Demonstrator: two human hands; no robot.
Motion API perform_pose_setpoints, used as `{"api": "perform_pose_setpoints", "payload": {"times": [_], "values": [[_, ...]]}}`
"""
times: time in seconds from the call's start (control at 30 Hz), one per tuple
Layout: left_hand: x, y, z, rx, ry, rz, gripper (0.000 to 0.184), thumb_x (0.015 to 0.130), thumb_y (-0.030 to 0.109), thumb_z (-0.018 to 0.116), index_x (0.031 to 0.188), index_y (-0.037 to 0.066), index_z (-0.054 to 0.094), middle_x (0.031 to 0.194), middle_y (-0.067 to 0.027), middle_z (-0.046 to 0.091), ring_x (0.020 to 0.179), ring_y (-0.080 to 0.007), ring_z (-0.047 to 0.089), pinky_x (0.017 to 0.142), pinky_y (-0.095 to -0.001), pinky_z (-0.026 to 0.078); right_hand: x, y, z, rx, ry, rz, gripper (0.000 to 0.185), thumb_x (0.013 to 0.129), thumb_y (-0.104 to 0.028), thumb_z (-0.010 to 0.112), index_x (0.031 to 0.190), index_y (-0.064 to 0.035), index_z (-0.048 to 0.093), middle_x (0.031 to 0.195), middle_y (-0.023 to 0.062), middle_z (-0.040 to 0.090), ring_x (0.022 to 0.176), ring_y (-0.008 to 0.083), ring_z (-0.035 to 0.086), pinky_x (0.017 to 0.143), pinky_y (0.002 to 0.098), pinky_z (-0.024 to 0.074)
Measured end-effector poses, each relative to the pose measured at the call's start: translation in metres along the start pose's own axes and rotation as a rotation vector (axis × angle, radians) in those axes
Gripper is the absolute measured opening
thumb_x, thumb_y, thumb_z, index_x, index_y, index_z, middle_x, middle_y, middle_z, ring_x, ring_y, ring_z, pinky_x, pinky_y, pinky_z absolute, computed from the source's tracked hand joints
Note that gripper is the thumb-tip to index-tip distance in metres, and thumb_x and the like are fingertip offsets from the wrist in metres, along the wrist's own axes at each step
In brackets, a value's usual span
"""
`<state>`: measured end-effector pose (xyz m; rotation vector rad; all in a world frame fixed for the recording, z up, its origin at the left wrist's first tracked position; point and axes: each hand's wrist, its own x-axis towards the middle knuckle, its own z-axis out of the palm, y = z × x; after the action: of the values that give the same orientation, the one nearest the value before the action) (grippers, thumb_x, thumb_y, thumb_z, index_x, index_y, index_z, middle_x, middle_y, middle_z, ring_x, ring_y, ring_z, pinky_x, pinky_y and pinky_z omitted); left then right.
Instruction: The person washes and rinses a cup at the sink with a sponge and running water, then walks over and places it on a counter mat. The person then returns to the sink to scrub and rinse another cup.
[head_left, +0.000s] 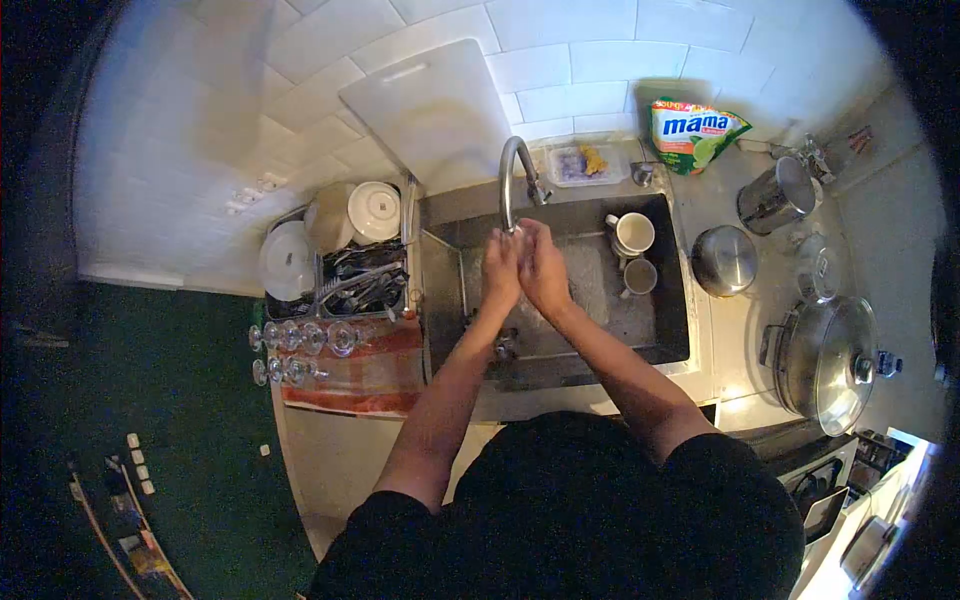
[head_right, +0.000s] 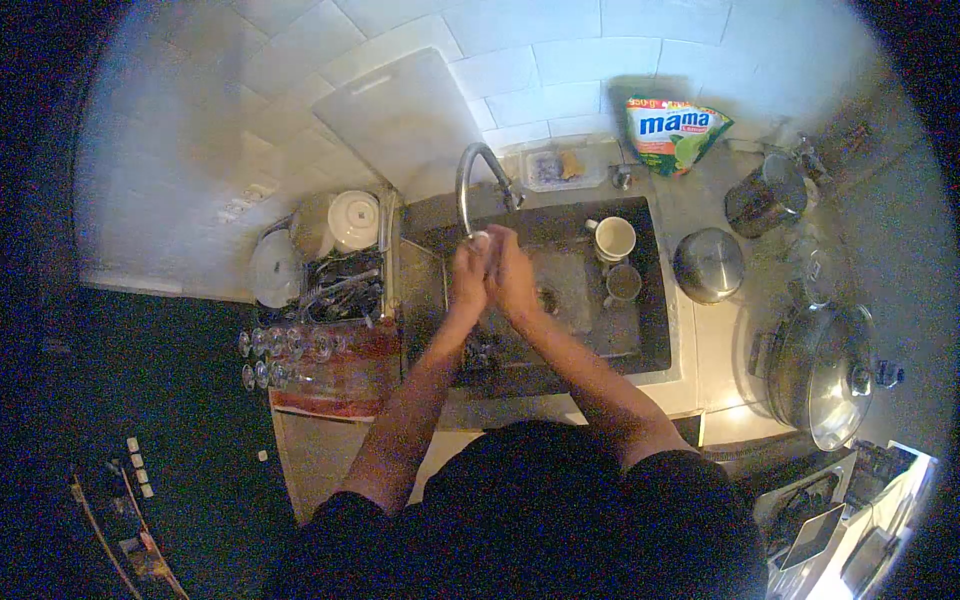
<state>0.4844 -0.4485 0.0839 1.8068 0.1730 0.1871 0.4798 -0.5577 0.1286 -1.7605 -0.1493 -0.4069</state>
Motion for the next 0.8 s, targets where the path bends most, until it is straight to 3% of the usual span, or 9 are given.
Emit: {"api": "perform_pose_setpoints", "payload": {"times": [0.03, 0.13, 0.23, 0.3, 0.4, 0.53, 0.63, 0.73, 0.8], "values": [[0.000, 0.002, -0.002, -0.051, 0.013, -0.017, 0.048, 0.105, 0.051, 0.054, 0.121, 0.006, 0.060, 0.102, -0.0056, 0.067, 0.091, -0.0260, 0.065, 0.080, -0.0382, 0.051, -0.002, 0.001, -0.001, 0.011, -0.010, 0.022, 0.027, 0.102, -0.020, 0.061, 0.123, -0.0035, 0.055, 0.093, 0.0250, 0.072, 0.083, 0.0473, 0.070, 0.070, 0.0504, 0.0535], [-0.007, 0.050, -0.005, -0.599, 0.080, -0.543, 0.042, 0.107, 0.048, 0.052, 0.120, 0.010, 0.062, 0.107, -0.0005, 0.068, 0.093, -0.0220, 0.066, 0.078, -0.0339, 0.052, -0.005, -0.004, -0.006, -0.039, -0.077, 0.099, 0.026, 0.103, -0.023, 0.062, 0.120, -0.0041, 0.058, 0.087, 0.0248, 0.071, 0.081, 0.0474, 0.070, 0.069, 0.0511, 0.0531], [-0.012, 0.036, -0.005, -0.841, -0.127, -0.481, 0.037, 0.106, 0.049, 0.053, 0.120, 0.016, 0.063, 0.111, 0.0043, 0.068, 0.093, -0.0159, 0.067, 0.077, -0.0316, 0.052, 0.000, -0.008, -0.013, -0.264, -0.194, 0.147, 0.026, 0.105, -0.027, 0.058, 0.115, -0.0033, 0.061, 0.082, 0.0247, 0.070, 0.077, 0.0480, 0.069, 0.067, 0.0521, 0.0520], [-0.014, 0.028, 0.003, -0.802, -0.030, -0.548, 0.035, 0.105, 0.049, 0.054, 0.117, 0.017, 0.064, 0.108, 0.0042, 0.069, 0.093, -0.0149, 0.067, 0.077, -0.0317, 0.052, 0.002, 0.005, -0.011, -0.407, -0.262, 0.098, 0.029, 0.107, -0.030, 0.054, 0.111, -0.0030, 0.063, 0.080, 0.0245, 0.069, 0.074, 0.0484, 0.068, 0.064, 0.0530, 0.0511], [-0.011, 0.012, 0.001, -0.836, -0.018, -0.598, 0.034, 0.104, 0.049, 0.055, 0.114, 0.018, 0.065, 0.104, 0.0032, 0.069, 0.090, -0.0156, 0.067, 0.071, -0.0312, 0.052, 0.000, 0.017, -0.019, -0.195, -0.389, 0.007, 0.035, 0.108, -0.034, 0.050, 0.104, -0.0024, 0.064, 0.083, 0.0210, 0.071, 0.081, 0.0450, 0.069, 0.069, 0.0530, 0.0517], [-0.004, -0.005, -0.025, -1.046, -0.399, -0.705, 0.041, 0.107, 0.051, 0.045, 0.119, 0.017, 0.064, 0.104, -0.0017, 0.070, 0.087, -0.0192, 0.069, 0.066, -0.0343, 0.057, 0.011, 0.003, -0.057, -0.074, -0.602, -0.271, 0.029, 0.105, -0.029, 0.053, 0.108, -0.0048, 0.069, 0.099, 0.0243, 0.071, 0.100, 0.0450, 0.067, 0.095, 0.0549, 0.0486], [-0.014, 0.025, -0.023, -1.046, -0.367, -0.910, 0.040, 0.107, 0.050, 0.042, 0.115, 0.019, 0.065, 0.096, 0.0019, 0.069, 0.075, -0.0149, 0.065, 0.048, -0.0292, 0.044, 0.019, 0.015, -0.072, -0.199, -0.643, -0.529, 0.032, 0.107, -0.030, 0.050, 0.109, -0.0037, 0.069, 0.102, 0.0240, 0.071, 0.103, 0.0416, 0.067, 0.106, 0.0554, 0.0407], [-0.010, -0.019, -0.019, -1.319, -0.541, -0.816, 0.042, 0.108, 0.052, 0.040, 0.116, 0.019, 0.064, 0.100, 0.0008, 0.069, 0.085, -0.0152, 0.067, 0.059, -0.0314, 0.050, 0.014, 0.028, -0.070, -0.265, -0.692, -0.358, 0.037, 0.109, -0.032, 0.045, 0.112, -0.0027, 0.067, 0.105, 0.0246, 0.071, 0.106, 0.0408, 0.067, 0.110, 0.0558, 0.0376], [-0.023, -0.006, -0.002, -1.153, -0.342, -0.651, 0.044, 0.108, 0.053, 0.041, 0.124, 0.018, 0.063, 0.112, -0.0003, 0.070, 0.101, -0.0173, 0.067, 0.079, -0.0360, 0.054, 0.004, 0.024, -0.062, -0.285, -0.675, -0.133, 0.040, 0.110, -0.034, 0.041, 0.116, -0.0021, 0.065, 0.107, 0.0249, 0.072, 0.110, 0.0421, 0.066, 0.109, 0.0552, 0.0402]]}}
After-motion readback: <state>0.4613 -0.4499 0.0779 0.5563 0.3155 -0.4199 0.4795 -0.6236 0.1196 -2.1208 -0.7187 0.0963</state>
